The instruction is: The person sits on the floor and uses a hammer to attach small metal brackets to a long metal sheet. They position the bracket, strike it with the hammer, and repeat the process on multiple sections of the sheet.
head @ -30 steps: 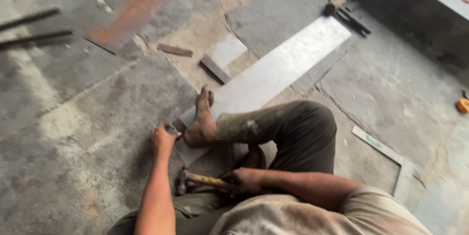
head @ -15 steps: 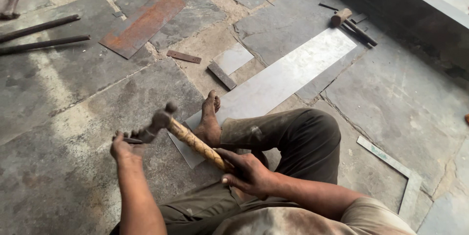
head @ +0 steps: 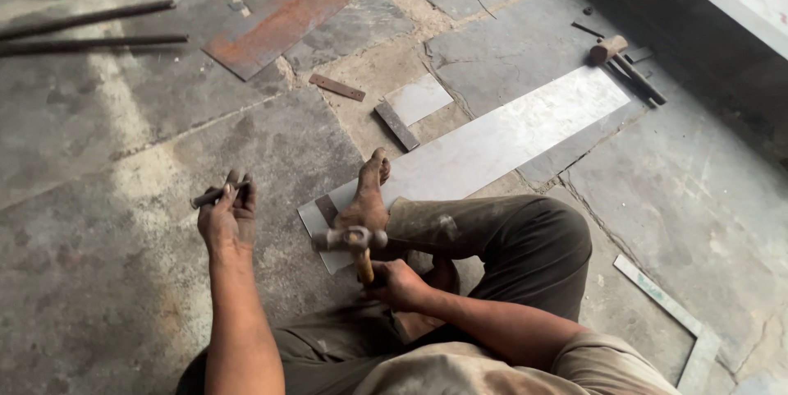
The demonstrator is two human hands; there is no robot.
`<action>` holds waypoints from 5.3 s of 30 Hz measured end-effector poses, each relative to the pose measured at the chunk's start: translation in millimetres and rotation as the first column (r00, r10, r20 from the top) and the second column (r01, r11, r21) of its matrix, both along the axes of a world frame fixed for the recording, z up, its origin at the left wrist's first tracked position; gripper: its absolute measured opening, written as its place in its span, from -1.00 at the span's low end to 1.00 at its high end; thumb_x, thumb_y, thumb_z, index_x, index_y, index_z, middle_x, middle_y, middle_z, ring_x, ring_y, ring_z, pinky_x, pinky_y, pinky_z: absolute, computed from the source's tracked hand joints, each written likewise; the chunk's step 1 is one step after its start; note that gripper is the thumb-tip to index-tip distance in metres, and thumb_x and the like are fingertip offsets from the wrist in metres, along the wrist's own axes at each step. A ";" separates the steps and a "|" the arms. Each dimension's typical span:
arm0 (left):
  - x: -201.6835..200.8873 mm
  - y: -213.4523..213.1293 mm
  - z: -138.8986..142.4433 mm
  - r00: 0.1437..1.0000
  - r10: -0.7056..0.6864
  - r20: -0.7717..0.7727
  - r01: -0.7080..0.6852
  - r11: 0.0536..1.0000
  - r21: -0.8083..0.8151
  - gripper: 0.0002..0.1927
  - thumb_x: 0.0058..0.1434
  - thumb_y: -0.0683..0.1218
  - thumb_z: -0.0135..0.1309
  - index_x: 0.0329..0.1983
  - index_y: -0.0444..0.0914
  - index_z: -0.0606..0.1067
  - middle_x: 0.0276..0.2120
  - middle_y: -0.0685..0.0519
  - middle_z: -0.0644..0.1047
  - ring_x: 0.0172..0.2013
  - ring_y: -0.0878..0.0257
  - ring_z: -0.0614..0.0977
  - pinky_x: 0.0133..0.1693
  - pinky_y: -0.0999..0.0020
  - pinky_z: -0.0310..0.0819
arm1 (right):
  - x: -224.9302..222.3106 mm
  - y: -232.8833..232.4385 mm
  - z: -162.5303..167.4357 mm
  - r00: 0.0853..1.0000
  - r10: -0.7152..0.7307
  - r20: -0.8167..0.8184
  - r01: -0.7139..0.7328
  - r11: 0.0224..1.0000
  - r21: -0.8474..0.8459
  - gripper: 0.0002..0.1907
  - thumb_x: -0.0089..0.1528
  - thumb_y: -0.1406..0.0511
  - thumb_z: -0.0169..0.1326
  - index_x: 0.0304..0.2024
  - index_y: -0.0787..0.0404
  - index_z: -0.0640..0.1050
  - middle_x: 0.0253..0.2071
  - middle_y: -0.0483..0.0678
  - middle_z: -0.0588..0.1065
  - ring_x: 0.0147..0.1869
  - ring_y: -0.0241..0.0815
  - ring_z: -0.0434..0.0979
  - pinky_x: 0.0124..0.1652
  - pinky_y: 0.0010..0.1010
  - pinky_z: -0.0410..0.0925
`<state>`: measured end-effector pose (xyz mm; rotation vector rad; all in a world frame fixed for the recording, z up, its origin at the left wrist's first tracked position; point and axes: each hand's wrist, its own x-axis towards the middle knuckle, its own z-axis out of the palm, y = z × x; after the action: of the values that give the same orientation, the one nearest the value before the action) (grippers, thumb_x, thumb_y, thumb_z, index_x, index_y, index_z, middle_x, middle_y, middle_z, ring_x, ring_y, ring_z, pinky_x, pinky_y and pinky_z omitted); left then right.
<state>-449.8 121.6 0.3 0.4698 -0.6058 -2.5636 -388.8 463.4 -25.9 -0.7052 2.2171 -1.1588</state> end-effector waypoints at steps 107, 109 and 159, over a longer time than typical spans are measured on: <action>-21.1 62.8 -149.9 0.936 0.193 0.293 0.288 0.052 -0.956 -0.74 0.36 -0.05 0.16 -0.08 -0.33 0.45 -0.21 -0.16 0.62 -0.17 -0.12 0.68 -0.15 0.05 0.59 | -2.4 -11.3 99.5 0.951 -0.281 0.131 0.303 0.931 -0.204 -0.48 0.47 0.00 -0.03 0.03 0.39 0.49 -0.44 -0.15 0.40 -0.44 -0.40 0.33 -0.44 -0.55 0.23; -19.5 62.5 -146.6 0.938 0.186 0.291 0.284 0.064 -0.957 -0.74 0.37 -0.06 0.15 -0.06 -0.33 0.44 -0.20 -0.16 0.62 -0.16 -0.13 0.68 -0.15 0.05 0.59 | -2.5 -10.9 102.3 0.956 -0.271 0.114 0.292 0.917 -0.270 -0.50 0.49 0.02 -0.02 0.02 0.40 0.49 -0.41 -0.13 0.42 -0.41 -0.38 0.35 -0.40 -0.54 0.24; 105.0 70.3 -17.3 0.794 0.278 0.541 0.496 0.220 -0.840 -0.70 0.17 0.08 0.34 -0.34 -0.24 0.59 -0.49 0.05 0.61 -0.49 0.22 0.60 -0.43 0.25 0.46 | 53.9 43.6 138.3 0.889 0.459 0.003 -0.355 0.684 0.637 -0.43 0.23 0.15 0.08 0.30 0.07 0.41 -0.05 0.15 0.60 -0.05 0.16 0.63 -0.12 -0.09 0.49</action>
<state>-344.8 191.9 -17.0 0.7355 -2.3822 -1.4365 -334.9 507.0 112.4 -0.9461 2.2042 -0.1078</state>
